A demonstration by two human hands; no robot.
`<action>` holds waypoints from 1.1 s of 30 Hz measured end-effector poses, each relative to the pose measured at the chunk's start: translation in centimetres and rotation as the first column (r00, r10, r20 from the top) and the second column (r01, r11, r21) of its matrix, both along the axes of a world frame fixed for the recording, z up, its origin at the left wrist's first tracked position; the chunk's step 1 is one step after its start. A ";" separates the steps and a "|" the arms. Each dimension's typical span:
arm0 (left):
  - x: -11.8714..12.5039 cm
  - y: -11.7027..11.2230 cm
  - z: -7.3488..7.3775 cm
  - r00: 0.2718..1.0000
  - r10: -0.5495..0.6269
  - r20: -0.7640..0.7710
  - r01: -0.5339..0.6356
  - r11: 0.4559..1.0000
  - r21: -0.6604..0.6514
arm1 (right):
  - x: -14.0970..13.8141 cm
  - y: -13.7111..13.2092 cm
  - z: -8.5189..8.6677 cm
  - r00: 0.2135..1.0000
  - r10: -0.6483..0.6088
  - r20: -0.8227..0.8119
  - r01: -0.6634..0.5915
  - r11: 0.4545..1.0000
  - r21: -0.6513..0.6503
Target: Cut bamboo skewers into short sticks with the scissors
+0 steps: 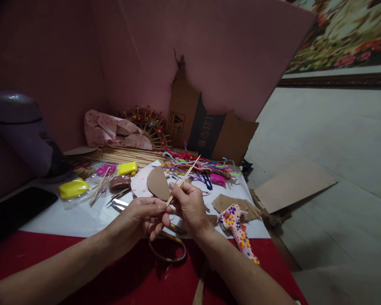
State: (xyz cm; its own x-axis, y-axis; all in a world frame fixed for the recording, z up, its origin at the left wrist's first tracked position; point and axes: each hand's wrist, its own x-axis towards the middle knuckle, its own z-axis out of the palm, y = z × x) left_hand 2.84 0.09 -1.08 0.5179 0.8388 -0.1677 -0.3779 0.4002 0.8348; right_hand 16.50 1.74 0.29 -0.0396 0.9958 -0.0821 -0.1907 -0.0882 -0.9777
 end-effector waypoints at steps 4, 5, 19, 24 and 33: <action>0.0 0.0 -0.1 1.000 0.002 0.007 -0.002 1.000 0.025 | 0.0 0.0 -0.1 1.000 0.027 -0.011 -0.027 0.999 0.047; 0.0 0.0 -0.1 1.000 -0.001 -0.007 0.001 1.000 0.027 | 0.0 0.0 -0.2 0.999 0.030 -0.010 -0.029 0.998 0.052; -0.8 0.5 1.1 0.954 0.290 -0.079 -0.267 0.938 0.221 | -0.5 -1.4 0.6 0.916 0.399 0.046 -0.398 0.917 -0.037; -0.9 0.5 1.2 0.959 0.271 -0.082 -0.250 0.946 0.205 | -0.7 -1.7 0.0 0.832 0.551 0.064 -0.548 0.835 -0.051; -0.9 0.7 1.6 0.965 0.249 -0.078 -0.235 0.960 0.154 | -0.4 -1.7 0.1 0.823 0.542 0.170 -0.538 0.840 -0.075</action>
State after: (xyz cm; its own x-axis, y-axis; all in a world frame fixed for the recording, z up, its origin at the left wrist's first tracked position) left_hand 1.91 0.75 0.47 0.2839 0.9558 -0.0766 -0.3644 0.1814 0.9134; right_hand 16.07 0.04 0.39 -0.5531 0.8171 -0.1624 0.0699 -0.1487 -0.9864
